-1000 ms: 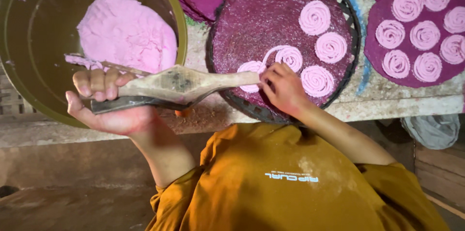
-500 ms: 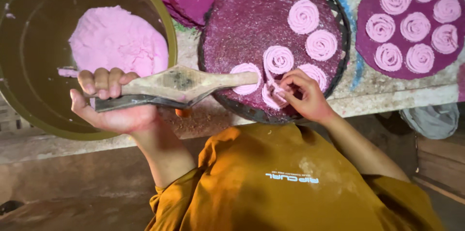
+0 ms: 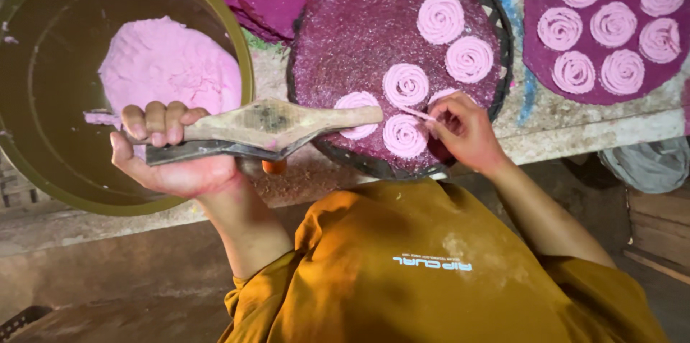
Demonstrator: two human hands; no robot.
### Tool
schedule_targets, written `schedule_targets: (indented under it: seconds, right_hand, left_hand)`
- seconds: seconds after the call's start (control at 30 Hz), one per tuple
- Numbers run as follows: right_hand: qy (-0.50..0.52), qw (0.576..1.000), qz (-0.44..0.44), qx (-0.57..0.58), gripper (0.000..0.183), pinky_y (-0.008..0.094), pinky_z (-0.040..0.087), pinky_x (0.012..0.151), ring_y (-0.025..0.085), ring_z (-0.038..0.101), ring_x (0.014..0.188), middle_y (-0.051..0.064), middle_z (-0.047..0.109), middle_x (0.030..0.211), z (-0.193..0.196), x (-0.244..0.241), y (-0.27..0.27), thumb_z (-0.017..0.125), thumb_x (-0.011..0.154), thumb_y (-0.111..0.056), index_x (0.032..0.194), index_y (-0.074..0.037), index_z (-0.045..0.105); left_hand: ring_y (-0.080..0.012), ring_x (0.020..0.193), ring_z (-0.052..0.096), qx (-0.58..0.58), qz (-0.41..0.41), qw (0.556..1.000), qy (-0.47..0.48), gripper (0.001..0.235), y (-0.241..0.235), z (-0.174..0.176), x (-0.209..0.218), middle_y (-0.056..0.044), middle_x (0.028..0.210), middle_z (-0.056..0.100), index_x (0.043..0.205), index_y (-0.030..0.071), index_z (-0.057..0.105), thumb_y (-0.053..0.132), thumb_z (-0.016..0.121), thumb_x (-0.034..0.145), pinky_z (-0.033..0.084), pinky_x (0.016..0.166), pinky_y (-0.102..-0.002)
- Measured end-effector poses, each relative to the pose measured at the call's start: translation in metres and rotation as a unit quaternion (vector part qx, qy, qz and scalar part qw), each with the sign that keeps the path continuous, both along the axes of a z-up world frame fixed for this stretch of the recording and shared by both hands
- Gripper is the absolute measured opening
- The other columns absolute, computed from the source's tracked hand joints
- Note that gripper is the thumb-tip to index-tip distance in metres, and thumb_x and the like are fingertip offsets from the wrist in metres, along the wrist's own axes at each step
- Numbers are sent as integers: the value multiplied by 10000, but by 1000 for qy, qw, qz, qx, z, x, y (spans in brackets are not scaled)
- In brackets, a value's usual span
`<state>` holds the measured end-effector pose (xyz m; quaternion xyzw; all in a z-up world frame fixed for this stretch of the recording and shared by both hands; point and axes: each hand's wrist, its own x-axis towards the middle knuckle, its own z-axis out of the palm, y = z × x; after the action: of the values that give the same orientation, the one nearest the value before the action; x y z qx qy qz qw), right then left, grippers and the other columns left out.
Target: The person uses a wooden roller tool to press pink dough into rose-shaped patterns on a dark purple tray. They repeatedly scoop dough from a large bowl, roll it onto the tool, and press it into the tray to form multiple decorative spirals.
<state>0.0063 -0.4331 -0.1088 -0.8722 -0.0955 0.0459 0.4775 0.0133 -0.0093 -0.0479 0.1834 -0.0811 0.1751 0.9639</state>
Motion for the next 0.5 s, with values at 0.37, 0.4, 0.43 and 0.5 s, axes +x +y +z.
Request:
schedule_targets:
  seconds: [0.37,0.4,0.43,0.5]
  right_hand:
    - [-133,967,25,-214,121,459,515,836,355,605,1018,124,598,1053,1,31,-10,699,933,-169,1003,-74,675]
    - [-137,965,28,-220,118,460,517,833,354,603,1019,122,598,1057,0,35,-10,701,924,-160,1001,-74,675]
    - [-142,963,32,-226,116,461,519,831,354,601,1019,119,599,1062,-2,38,-10,703,916,-152,999,-75,675]
    - [-149,960,38,-235,106,458,522,829,351,599,1019,111,599,1066,-5,44,-9,705,905,-137,990,-78,677]
  left_hand:
    - [-79,679,495,11,-11,1000,4,306,2,-5,2,34,728,509,906,140,509,389,462,1078,542,827,-309]
    - [-80,678,496,11,-9,1000,5,305,2,-5,2,33,727,511,907,139,509,390,462,1075,544,830,-313]
    - [-82,677,496,9,-9,1000,5,304,2,-5,2,32,726,511,907,139,509,389,461,1074,546,829,-315]
    - [-81,675,495,9,-6,1000,5,302,2,-5,2,31,727,511,911,137,508,386,460,1075,547,827,-318]
